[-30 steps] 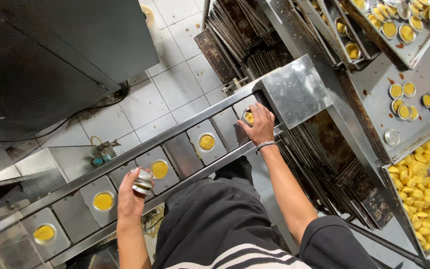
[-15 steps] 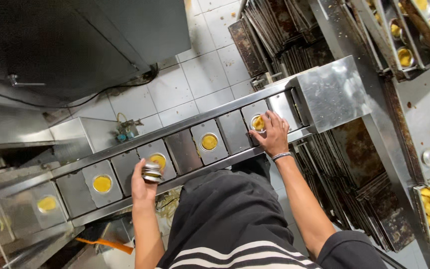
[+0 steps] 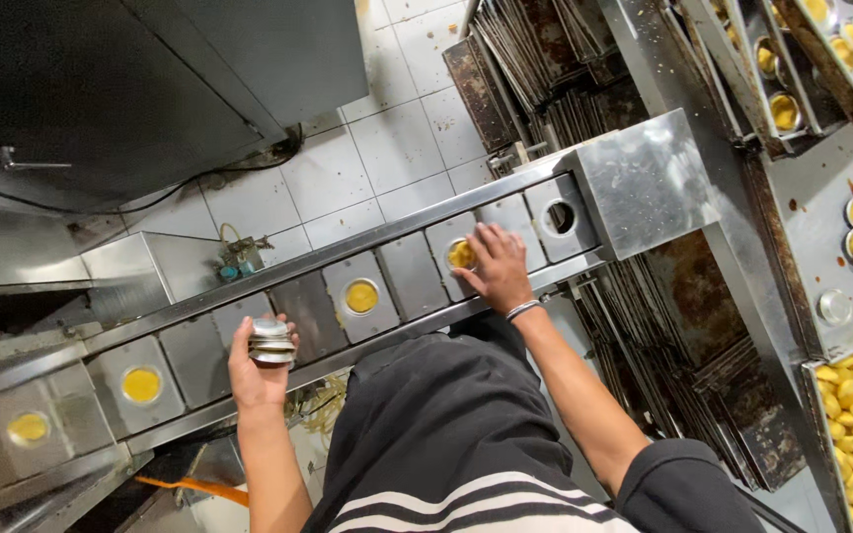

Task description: The person places small yellow tarts into metal tins on a conveyor belt, then moves to a table to sort and stack the tins on large trays by hand.

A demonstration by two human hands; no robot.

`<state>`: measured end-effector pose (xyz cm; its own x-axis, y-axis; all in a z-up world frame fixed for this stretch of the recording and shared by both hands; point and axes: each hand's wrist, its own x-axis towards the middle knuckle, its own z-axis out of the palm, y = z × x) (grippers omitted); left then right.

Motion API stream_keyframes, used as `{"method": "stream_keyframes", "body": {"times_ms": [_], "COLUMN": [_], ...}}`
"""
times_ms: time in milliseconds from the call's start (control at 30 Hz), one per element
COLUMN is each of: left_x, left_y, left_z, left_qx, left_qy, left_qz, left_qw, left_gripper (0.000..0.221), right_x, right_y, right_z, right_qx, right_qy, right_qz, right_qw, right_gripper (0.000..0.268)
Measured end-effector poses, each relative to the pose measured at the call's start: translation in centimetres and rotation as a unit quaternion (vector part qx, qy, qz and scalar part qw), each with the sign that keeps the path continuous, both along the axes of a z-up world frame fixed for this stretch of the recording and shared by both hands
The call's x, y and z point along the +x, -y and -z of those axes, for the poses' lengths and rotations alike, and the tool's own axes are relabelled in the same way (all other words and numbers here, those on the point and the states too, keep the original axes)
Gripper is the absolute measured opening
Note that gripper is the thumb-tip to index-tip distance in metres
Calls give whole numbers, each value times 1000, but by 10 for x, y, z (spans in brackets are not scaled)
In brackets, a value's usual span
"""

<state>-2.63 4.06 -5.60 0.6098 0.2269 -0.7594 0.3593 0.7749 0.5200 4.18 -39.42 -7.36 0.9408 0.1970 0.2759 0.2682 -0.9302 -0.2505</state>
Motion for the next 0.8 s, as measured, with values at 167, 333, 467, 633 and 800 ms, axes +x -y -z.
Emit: {"method": "stream_keyframes", "body": {"times_ms": [167, 333, 467, 633, 800], "left_x": [24, 61, 90, 129, 138], "left_y": [47, 112, 179, 265, 319], "left_z": [-37, -65, -36, -50, -31], "left_qx": [-44, -7, 96, 379, 580], "left_qy": [74, 146, 199, 271, 329], "left_qz": [89, 265, 424, 613, 619], "left_qw": [992, 953, 878, 638, 415], "left_gripper": [57, 53, 72, 87, 76], "right_x": [-13, -58, -101, -152, -185], "right_y": [-11, 13, 38, 70, 79], "right_z": [-1, 0, -19, -19, -19], "right_qx": [37, 86, 102, 101, 117], "right_qy": [12, 3, 23, 26, 19], "right_qz": [23, 82, 146, 251, 342], "right_qw": [999, 993, 984, 962, 932], "right_gripper": [61, 41, 27, 20, 13]}}
